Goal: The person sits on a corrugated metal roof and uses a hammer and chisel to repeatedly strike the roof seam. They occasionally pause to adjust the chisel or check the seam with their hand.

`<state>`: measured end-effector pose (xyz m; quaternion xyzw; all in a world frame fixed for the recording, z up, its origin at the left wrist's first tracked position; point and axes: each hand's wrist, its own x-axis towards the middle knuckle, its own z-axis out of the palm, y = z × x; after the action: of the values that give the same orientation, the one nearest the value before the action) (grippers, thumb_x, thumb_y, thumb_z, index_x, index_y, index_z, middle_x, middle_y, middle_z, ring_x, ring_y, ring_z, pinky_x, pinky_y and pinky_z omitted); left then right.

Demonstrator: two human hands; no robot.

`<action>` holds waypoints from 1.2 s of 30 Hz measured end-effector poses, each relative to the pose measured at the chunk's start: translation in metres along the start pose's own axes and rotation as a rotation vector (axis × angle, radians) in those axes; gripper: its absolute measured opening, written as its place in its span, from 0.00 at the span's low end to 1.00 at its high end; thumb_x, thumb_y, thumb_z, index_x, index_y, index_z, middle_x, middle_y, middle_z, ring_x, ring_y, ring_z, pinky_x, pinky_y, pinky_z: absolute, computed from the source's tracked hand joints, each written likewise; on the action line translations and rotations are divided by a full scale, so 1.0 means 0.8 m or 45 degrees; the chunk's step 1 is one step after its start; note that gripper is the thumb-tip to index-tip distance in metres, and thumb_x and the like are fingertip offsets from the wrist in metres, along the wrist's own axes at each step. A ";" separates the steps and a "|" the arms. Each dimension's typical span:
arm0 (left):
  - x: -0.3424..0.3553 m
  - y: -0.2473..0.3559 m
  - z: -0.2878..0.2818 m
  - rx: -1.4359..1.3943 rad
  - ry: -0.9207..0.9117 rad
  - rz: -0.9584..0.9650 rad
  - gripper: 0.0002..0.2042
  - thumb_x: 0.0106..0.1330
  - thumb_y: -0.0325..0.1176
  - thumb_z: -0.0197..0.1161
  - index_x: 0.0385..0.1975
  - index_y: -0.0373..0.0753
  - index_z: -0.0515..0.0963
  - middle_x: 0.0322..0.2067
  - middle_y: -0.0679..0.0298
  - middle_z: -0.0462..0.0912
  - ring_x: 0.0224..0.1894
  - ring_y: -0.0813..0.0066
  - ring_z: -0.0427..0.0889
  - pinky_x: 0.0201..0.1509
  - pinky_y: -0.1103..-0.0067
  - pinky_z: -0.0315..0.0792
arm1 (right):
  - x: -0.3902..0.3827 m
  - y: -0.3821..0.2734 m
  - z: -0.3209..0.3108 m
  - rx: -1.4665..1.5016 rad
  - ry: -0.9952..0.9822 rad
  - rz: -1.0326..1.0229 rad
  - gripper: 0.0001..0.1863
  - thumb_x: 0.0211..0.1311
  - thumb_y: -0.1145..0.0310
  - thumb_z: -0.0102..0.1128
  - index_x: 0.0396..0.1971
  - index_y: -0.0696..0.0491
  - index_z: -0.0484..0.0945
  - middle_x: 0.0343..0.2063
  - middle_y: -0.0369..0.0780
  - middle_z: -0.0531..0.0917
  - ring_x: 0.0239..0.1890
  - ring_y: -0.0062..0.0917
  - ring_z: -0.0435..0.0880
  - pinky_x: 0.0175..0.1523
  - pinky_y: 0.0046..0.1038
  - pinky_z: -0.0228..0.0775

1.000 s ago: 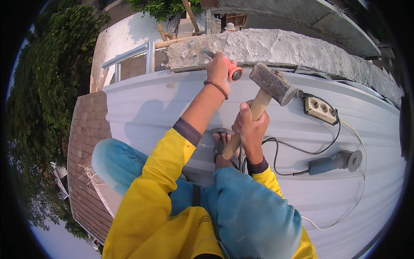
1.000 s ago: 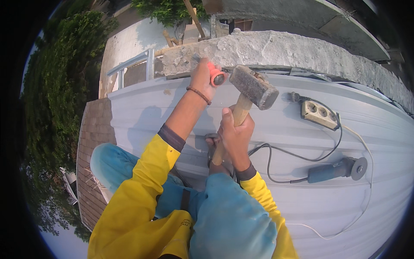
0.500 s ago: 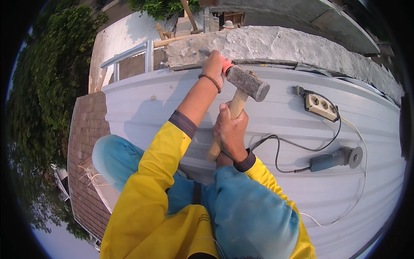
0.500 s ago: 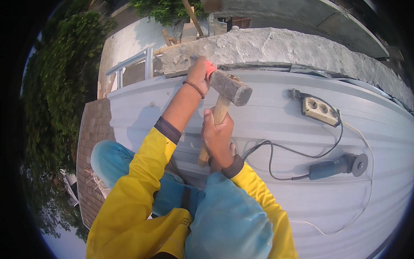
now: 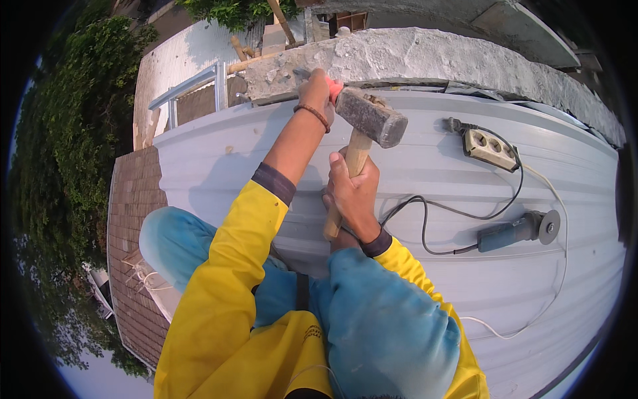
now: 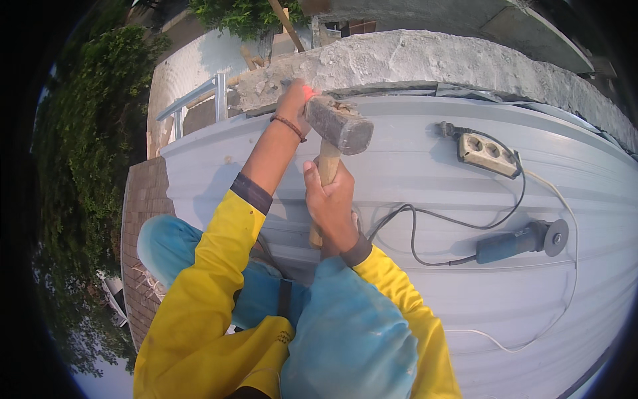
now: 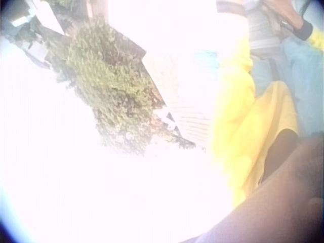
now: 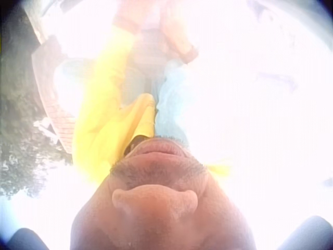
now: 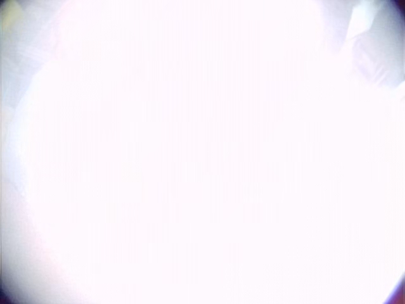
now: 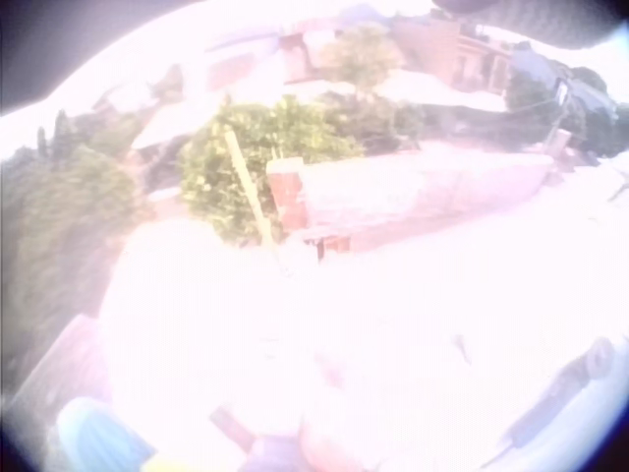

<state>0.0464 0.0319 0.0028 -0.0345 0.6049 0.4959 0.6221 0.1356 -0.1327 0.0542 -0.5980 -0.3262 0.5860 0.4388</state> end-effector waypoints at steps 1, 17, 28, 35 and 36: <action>0.000 0.000 0.001 -0.042 0.000 0.000 0.10 0.70 0.35 0.58 0.42 0.35 0.70 0.35 0.60 0.73 0.35 0.66 0.80 0.38 0.65 0.82 | -0.007 -0.003 -0.004 0.150 0.041 -0.183 0.10 0.72 0.66 0.60 0.36 0.57 0.72 0.19 0.35 0.72 0.18 0.15 0.68 0.21 0.21 0.63; 0.019 0.002 -0.003 -0.090 -0.043 0.004 0.09 0.69 0.34 0.56 0.40 0.38 0.66 0.34 0.61 0.70 0.32 0.65 0.76 0.35 0.62 0.80 | -0.011 -0.022 -0.008 0.694 0.212 -0.395 0.12 0.72 0.65 0.61 0.35 0.56 0.69 0.16 0.33 0.71 0.17 0.15 0.69 0.21 0.21 0.63; 0.031 -0.002 -0.004 -0.139 -0.057 0.007 0.07 0.70 0.34 0.53 0.38 0.37 0.68 0.31 0.60 0.71 0.30 0.66 0.76 0.33 0.65 0.79 | -0.002 -0.010 -0.008 0.325 0.100 -0.223 0.11 0.73 0.67 0.59 0.35 0.55 0.67 0.14 0.32 0.69 0.12 0.15 0.65 0.17 0.22 0.60; 0.028 0.004 0.008 -0.112 -0.012 0.029 0.06 0.71 0.33 0.50 0.36 0.38 0.67 0.31 0.60 0.72 0.29 0.69 0.77 0.33 0.72 0.79 | 0.020 -0.010 0.020 0.445 0.175 -0.176 0.11 0.71 0.66 0.62 0.33 0.58 0.74 0.19 0.34 0.75 0.17 0.15 0.70 0.22 0.20 0.64; 0.028 0.005 0.008 -0.085 -0.024 0.004 0.05 0.71 0.32 0.50 0.36 0.38 0.67 0.31 0.60 0.72 0.29 0.69 0.77 0.32 0.72 0.79 | 0.023 -0.007 0.019 0.258 0.104 -0.096 0.11 0.71 0.66 0.61 0.33 0.58 0.74 0.19 0.34 0.75 0.17 0.15 0.70 0.22 0.20 0.63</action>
<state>0.0436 0.0506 -0.0108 -0.0496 0.5823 0.5169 0.6256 0.1234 -0.1117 0.0529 -0.5614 -0.2693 0.5742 0.5316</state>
